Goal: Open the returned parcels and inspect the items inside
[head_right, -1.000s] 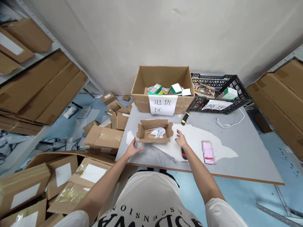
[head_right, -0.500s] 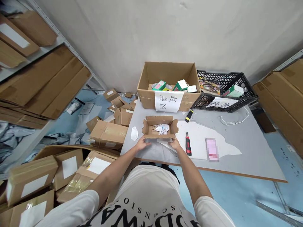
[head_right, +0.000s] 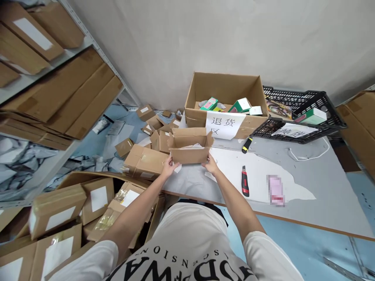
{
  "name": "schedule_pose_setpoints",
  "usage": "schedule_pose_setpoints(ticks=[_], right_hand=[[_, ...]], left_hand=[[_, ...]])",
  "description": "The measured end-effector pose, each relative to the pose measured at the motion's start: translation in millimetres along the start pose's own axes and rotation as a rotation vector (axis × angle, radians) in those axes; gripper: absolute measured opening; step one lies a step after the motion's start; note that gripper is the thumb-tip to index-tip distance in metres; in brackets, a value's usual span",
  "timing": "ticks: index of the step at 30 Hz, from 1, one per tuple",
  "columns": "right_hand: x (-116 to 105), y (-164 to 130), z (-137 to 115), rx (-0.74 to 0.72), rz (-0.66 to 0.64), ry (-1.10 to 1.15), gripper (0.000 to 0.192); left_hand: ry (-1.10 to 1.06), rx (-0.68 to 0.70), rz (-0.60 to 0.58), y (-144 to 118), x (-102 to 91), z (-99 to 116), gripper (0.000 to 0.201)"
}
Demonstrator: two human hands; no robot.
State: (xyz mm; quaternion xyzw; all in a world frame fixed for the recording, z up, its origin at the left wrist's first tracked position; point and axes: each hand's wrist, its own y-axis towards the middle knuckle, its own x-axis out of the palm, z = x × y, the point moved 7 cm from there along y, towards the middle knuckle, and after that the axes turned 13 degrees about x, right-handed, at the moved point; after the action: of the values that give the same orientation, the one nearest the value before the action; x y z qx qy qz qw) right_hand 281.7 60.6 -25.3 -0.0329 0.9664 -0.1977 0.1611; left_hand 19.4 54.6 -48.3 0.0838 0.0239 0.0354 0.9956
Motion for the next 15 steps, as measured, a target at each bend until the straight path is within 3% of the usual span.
schedule_pose_setpoints(ticks=[4,7,12,15], right_hand=[[53,24,-43,-0.043,-0.194,0.200,0.083],[94,43,-71,-0.040,-0.266,0.266,0.090],[158,82,-120,-0.049,-0.350,0.350,0.095],[190,106,-142,-0.080,-0.408,0.348,0.099]], left_hand=[[0.031,-0.031,0.127,12,-56.8,3,0.069],[0.028,-0.023,0.200,25,-98.2,12,0.070],[0.064,-0.008,0.311,69,-161.1,26,0.074],[0.202,0.009,0.309,96,-189.8,32,0.070]])
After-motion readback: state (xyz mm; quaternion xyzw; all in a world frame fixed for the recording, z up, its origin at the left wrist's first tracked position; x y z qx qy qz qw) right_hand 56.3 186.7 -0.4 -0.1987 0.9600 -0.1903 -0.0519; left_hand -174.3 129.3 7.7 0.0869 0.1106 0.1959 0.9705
